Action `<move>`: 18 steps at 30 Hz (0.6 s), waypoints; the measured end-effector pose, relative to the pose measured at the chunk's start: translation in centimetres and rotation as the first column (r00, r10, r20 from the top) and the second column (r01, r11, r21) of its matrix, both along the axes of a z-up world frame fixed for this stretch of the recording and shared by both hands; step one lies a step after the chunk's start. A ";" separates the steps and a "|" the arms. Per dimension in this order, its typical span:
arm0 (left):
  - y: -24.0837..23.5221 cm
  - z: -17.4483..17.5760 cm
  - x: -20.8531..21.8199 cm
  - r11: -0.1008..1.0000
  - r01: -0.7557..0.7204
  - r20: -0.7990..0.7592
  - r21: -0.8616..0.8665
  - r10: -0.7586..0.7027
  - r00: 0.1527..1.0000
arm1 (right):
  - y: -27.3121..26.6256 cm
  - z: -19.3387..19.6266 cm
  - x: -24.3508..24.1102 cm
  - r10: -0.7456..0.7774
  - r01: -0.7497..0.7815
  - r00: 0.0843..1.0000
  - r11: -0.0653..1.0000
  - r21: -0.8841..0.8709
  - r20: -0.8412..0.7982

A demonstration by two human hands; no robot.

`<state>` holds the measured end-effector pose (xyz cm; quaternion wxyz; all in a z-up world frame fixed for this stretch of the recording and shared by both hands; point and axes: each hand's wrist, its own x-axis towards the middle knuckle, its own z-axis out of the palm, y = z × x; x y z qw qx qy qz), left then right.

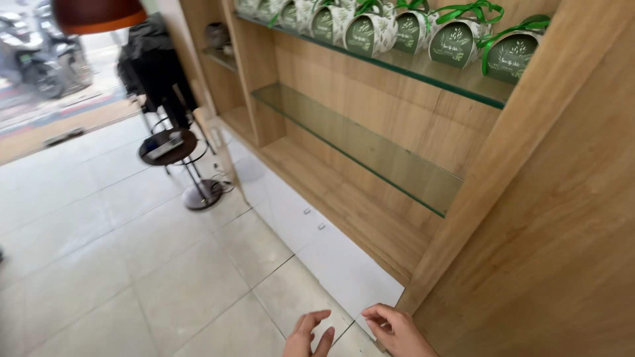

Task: Pick up small gift boxes from a display shelf and arrange them on a wooden workbench.

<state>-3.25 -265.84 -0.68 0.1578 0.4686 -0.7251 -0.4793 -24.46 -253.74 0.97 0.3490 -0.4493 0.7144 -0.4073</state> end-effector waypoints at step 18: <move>-17.1 16.0 -25.2 0.783 0.370 -0.579 -0.500 -0.620 0.529 | -13.5 9.2 -12.7 -0.469 0.234 0.863 0.702 -0.673 -0.189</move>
